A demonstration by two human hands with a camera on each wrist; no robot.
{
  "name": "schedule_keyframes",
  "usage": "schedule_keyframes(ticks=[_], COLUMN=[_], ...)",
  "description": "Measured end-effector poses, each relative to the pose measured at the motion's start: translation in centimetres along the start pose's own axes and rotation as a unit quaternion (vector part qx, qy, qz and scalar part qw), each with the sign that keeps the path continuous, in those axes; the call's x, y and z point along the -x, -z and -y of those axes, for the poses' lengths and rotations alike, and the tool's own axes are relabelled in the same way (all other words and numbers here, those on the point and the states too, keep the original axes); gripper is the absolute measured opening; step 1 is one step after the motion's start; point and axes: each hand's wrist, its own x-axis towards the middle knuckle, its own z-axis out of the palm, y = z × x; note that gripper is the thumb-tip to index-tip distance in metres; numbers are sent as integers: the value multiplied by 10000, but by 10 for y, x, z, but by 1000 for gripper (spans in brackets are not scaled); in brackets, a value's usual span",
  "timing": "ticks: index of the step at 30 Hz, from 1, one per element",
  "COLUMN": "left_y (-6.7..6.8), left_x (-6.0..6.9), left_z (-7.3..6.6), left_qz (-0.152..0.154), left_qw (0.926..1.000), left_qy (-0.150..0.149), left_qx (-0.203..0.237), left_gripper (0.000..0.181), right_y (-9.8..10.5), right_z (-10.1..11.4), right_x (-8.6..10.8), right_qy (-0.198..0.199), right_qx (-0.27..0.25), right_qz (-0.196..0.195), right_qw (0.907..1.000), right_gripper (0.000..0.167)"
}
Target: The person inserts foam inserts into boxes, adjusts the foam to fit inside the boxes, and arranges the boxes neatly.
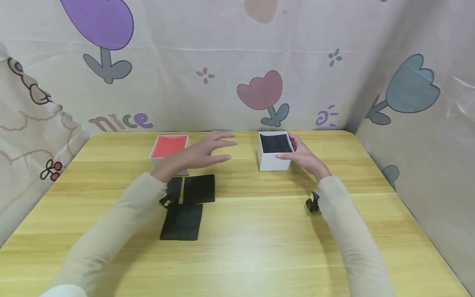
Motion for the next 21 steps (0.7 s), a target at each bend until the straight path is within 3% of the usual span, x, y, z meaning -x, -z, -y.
schedule_keyframes(ticks=[5,9,16,21], left_y=[8,8,10,9], left_x=[48,82,131,166], left_z=[5,12,30,48], left_qz=[-233,-283,-171,65], left_qw=[9951,9903,9827,9807], left_qy=[338,691,1206,1585], left_qx=[903,1173,1396,1140], left_gripper=[51,54,58,64], right_y=[0,0,-2,-2], right_z=[-2,-2,-2,-1], right_x=[-2,-1,1,0], right_qy=[56,92,152,170], right_qx=[8,-45,-176,-171], right_qz=[-3,-27,-27,-7], right_qw=[10000,9999,9997,9997], right_gripper=[97,95,95,96])
